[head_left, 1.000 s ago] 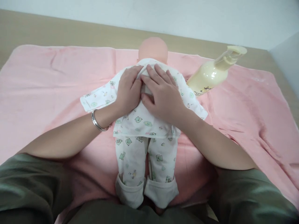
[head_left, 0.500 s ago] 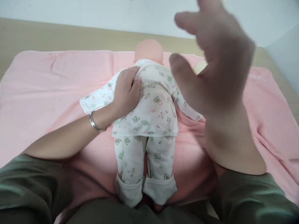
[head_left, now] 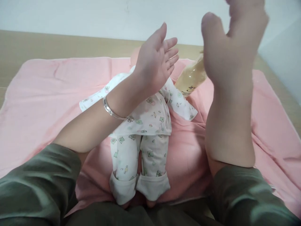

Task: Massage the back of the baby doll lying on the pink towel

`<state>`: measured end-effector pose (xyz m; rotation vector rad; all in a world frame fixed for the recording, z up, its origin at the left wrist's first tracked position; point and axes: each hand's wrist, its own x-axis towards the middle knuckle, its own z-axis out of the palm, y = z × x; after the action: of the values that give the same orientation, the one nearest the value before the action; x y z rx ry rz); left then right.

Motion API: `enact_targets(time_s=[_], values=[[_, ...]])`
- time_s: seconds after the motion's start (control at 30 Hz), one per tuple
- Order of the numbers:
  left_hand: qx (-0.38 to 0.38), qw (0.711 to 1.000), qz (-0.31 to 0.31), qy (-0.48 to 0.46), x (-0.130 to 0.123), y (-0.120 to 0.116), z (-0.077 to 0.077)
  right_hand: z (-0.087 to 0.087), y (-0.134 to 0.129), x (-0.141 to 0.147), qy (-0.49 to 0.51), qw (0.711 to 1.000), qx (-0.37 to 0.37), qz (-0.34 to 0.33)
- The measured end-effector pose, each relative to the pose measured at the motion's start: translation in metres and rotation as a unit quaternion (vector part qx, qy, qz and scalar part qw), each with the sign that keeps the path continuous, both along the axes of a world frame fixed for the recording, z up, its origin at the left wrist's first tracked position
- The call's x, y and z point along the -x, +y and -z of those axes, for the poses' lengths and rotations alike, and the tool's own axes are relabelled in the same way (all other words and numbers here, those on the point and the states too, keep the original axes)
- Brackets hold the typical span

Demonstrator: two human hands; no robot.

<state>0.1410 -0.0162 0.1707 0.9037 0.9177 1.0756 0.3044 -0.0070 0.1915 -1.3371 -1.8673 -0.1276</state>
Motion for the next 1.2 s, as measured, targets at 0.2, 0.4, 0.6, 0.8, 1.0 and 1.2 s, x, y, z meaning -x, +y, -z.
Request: enact_targets(time_s=[0.2,0.4,0.6,0.8,1.0,1.2], values=[[0.001,0.998,0.049,-0.031,-0.014,0.013,-0.009,0.010,-0.003,0.021,-0.143,0.972,0.156,0.099],[-0.033,0.995,0.061,0.073,-0.022,0.012,0.000,0.015,-0.009,0.028,-0.207,0.958,0.149,0.127],[-0.011,0.991,0.136,-0.017,-0.015,0.001,0.002,0.015,-0.005,0.029,-0.210,0.954,0.149,0.153],[-0.117,0.976,0.147,0.110,0.026,-0.016,0.007,0.013,0.003,0.035,-0.186,0.951,0.158,0.192],[-0.195,0.963,0.104,0.152,0.081,-0.005,0.028,0.017,0.007,0.039,-0.197,0.940,0.155,0.231],[-0.193,0.959,0.108,0.175,0.098,-0.032,0.009,0.022,0.009,0.038,-0.233,0.931,0.152,0.238]])
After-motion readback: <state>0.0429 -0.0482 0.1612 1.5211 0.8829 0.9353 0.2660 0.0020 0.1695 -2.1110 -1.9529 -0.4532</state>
